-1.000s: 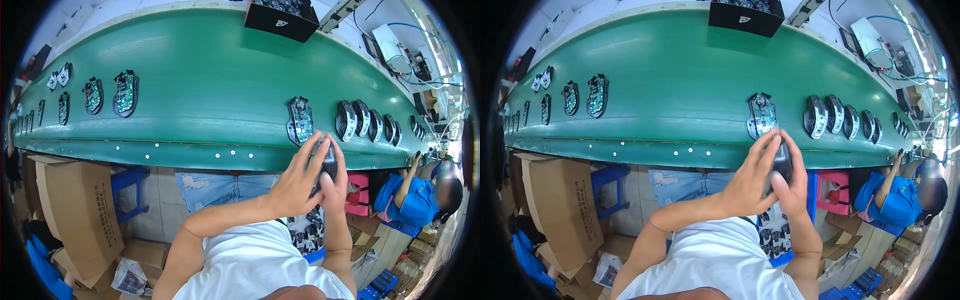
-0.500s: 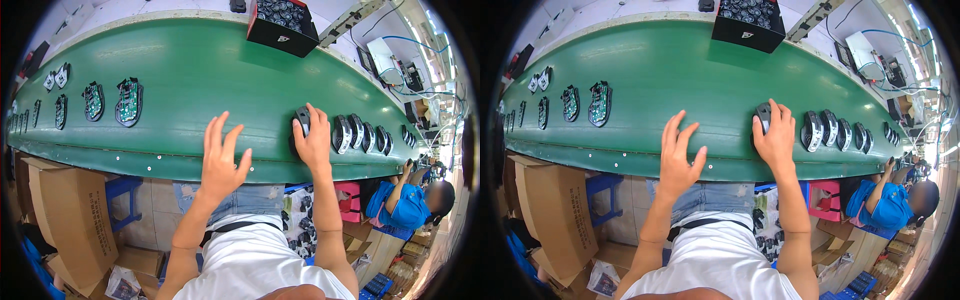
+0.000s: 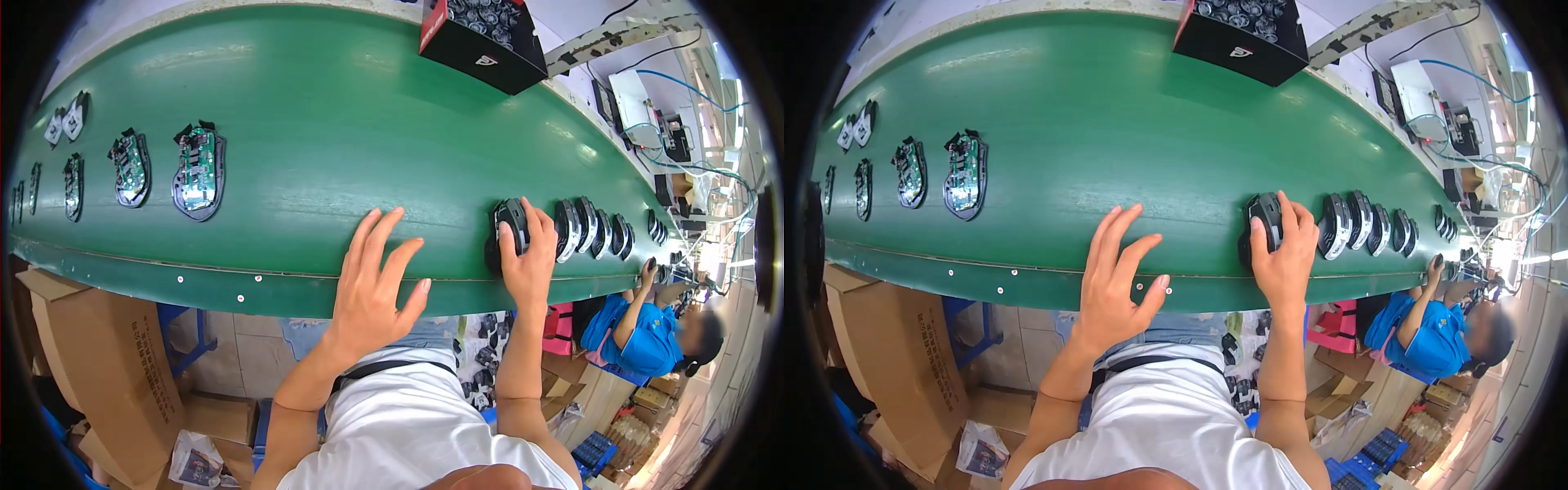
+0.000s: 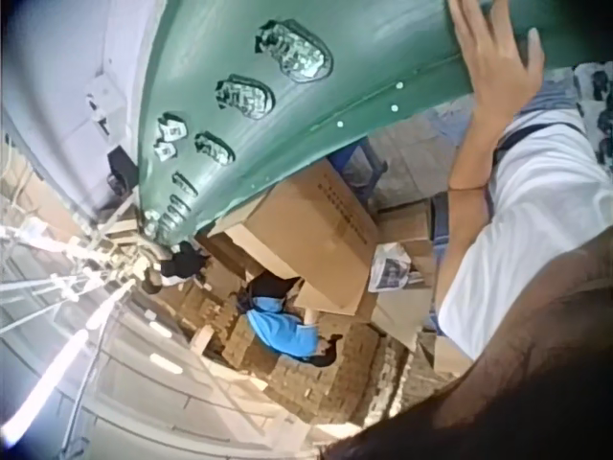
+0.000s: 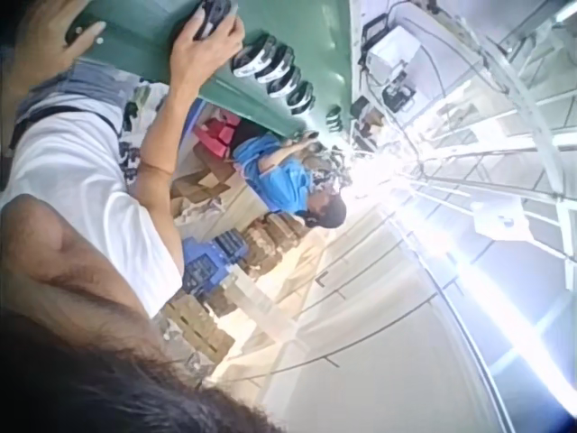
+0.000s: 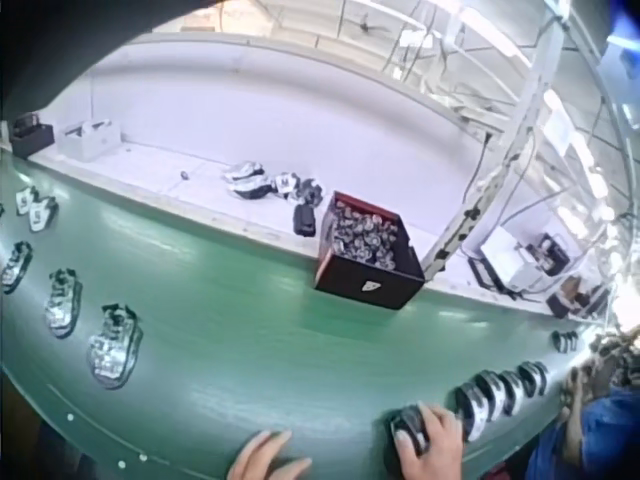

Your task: Assembling computer mice components on an industrial conveyor belt.

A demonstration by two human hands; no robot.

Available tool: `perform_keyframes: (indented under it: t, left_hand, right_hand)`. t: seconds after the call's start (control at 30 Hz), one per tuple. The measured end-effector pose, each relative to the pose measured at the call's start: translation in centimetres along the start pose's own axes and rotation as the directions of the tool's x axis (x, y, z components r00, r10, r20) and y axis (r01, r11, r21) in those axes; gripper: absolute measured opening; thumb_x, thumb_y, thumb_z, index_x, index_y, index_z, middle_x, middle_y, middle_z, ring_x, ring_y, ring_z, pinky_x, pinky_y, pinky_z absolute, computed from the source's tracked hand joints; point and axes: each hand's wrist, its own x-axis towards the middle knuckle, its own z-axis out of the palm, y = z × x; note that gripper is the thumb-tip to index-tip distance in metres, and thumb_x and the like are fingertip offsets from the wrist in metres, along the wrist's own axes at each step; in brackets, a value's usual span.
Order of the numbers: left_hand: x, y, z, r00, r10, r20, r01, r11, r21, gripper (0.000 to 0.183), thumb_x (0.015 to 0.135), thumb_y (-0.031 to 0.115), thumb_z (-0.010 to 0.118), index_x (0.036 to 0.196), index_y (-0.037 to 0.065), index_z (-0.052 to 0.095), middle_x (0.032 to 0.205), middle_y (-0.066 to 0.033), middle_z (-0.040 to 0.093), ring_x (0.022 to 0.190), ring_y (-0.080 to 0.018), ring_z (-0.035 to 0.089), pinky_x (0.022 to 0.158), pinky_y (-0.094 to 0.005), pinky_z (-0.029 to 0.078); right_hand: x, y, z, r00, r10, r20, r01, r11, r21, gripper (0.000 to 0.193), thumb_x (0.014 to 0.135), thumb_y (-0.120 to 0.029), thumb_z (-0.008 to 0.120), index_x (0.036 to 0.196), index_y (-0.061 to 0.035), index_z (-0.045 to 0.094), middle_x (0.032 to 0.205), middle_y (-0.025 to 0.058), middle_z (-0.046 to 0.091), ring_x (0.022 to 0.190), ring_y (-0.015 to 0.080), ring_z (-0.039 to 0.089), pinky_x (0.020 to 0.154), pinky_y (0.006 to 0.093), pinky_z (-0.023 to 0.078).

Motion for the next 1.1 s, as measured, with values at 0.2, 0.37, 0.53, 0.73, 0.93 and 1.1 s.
perform_keyframes:
  t: [0.2,0.37,0.53,0.73,0.93,1.1]
  left_hand:
    - [0.0,-0.4,-0.3,1.0,-0.004,0.03,0.005,0.999,-0.032,0.043,0.081,0.016,0.073,0.121,0.001,0.064,0.147,-0.0239,0.046,0.136,-0.048,0.043,0.108,-0.0543,0.041]
    - [-0.2,-0.5,-0.5,0.999,-0.007,0.053,0.008,1.0,-0.021,0.044,0.08,0.016,0.074,0.12,0.001,0.064,0.147,-0.0232,0.046,0.135,-0.0477,0.044,0.107,-0.0536,0.042]
    - [0.3,-0.1,-0.6,0.997,0.014,0.077,-0.016,0.999,0.037,0.042,0.081,0.017,0.073,0.119,0.001,0.064,0.146,-0.0224,0.047,0.134,-0.0461,0.046,0.104,-0.0529,0.044]
    - [-0.5,-0.8,-0.8,0.998,0.019,0.064,-0.021,0.999,0.032,0.04,0.083,0.018,0.073,0.117,0.001,0.065,0.145,-0.0207,0.049,0.134,-0.043,0.047,0.103,-0.0505,0.045]
    - [-0.6,-0.6,-0.8,1.0,0.023,0.016,-0.023,1.0,-0.002,0.038,0.084,0.018,0.073,0.117,0.001,0.065,0.144,-0.0206,0.05,0.134,-0.0435,0.048,0.104,-0.0507,0.045]
    - [-0.9,-0.8,-0.9,0.999,0.026,-0.019,-0.026,1.0,0.014,0.037,0.084,0.017,0.072,0.116,0.002,0.065,0.141,-0.0197,0.053,0.132,-0.0433,0.05,0.105,-0.0499,0.044]
  right_hand:
    - [-0.7,-0.9,1.3,1.0,0.03,-0.007,-0.03,0.999,-0.045,0.054,0.087,-0.018,0.072,0.137,-0.004,0.058,0.124,0.0215,0.054,0.113,0.0413,0.051,0.098,0.0506,0.043]
    - [-1.1,-0.9,2.5,0.996,-0.028,-0.083,0.024,0.998,-0.052,0.049,0.094,-0.019,0.064,0.137,0.0037,0.054,0.137,0.0251,0.052,0.123,0.0445,0.051,0.104,0.0499,0.042]
    - [0.0,0.0,2.2,0.997,-0.081,-0.017,0.079,0.994,-0.075,0.046,0.102,-0.023,0.053,0.139,0.0052,0.051,0.137,0.0265,0.054,0.123,0.0438,0.053,0.106,0.0494,0.04]
    - [0.3,0.7,-0.6,0.996,-0.087,-0.022,0.089,0.982,0.167,0.048,0.109,-0.021,0.039,0.147,0.0072,0.043,0.153,0.0263,0.041,0.144,0.0386,0.038,0.12,0.043,0.026]
    - [1.4,0.6,2.2,0.997,-0.02,0.075,0.018,0.999,0.03,0.041,0.105,-0.017,0.042,0.137,0.006,0.054,0.147,0.024,0.05,0.138,0.0409,0.045,0.115,0.0458,0.035]
    - [1.5,0.9,2.2,0.99,-0.142,0.026,0.142,0.989,-0.032,0.041,0.104,-0.017,0.044,0.138,0.0028,0.055,0.144,0.0227,0.053,0.136,0.0392,0.047,0.115,0.0447,0.034]
